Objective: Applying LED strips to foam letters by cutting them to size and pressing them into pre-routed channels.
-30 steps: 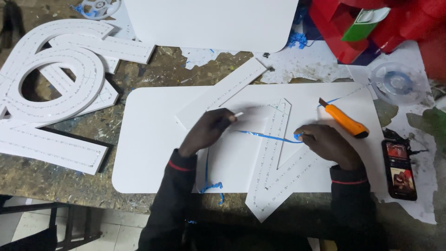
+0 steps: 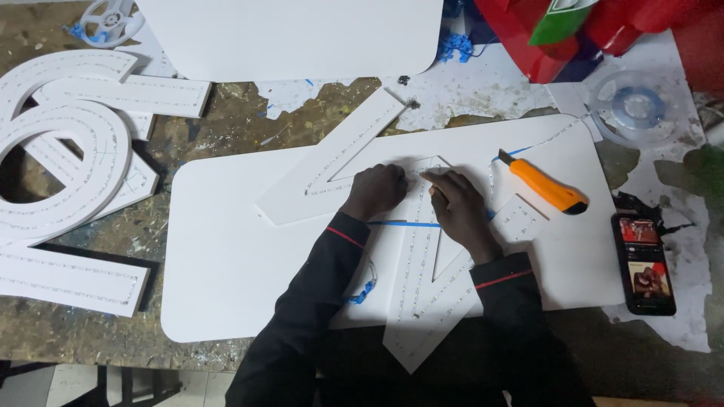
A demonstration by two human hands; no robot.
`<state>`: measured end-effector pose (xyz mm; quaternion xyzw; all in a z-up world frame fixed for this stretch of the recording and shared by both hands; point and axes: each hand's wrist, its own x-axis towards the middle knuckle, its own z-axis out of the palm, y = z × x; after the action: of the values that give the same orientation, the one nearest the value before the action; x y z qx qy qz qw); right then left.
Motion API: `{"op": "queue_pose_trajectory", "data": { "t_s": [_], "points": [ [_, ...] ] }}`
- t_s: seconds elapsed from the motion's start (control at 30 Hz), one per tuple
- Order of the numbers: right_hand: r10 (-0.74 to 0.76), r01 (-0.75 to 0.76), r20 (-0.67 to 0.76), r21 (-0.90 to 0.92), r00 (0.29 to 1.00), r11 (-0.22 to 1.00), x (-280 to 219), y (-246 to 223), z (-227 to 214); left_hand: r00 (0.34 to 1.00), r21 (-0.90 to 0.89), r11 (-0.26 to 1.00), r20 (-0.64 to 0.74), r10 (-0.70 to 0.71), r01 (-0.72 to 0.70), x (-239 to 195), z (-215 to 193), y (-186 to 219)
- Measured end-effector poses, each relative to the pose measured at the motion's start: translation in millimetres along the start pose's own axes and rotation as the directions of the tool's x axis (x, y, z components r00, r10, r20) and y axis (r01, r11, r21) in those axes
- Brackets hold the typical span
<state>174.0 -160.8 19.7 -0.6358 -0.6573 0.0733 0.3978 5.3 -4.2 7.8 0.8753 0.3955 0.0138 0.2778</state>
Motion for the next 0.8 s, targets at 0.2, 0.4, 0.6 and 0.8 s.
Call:
{"op": "queue_pose_trajectory", "data": {
  "t_s": [0.2, 0.4, 0.6, 0.8],
  "points": [
    [-0.087, 0.111, 0.084, -0.348, 0.993, 0.931, -3.5, -8.7, 7.2, 0.999, 0.017, 1.0, -0.038, -0.009, 0.01, 7.1, 6.3, -1.1],
    [0.136, -0.024, 0.258, -0.395, 0.956, 0.918, 2.0, -5.4, 6.1, 0.999, 0.039, 0.998, 0.015, -0.048, 0.047, 8.6, -5.9, -2.8],
    [0.222, -0.066, 0.326, -0.427, 0.919, 0.902, 8.7, -7.4, 7.7, 0.982, -0.122, 0.975, 0.059, -0.181, 0.187, -35.3, -40.0, -22.6],
    [0.15, -0.039, 0.25, -0.398, 0.957, 0.916, 3.9, 4.0, 16.5, 0.976, -0.059, 0.974, 0.039, -0.215, 0.217, -63.4, -35.8, -37.1]
  ]
}}
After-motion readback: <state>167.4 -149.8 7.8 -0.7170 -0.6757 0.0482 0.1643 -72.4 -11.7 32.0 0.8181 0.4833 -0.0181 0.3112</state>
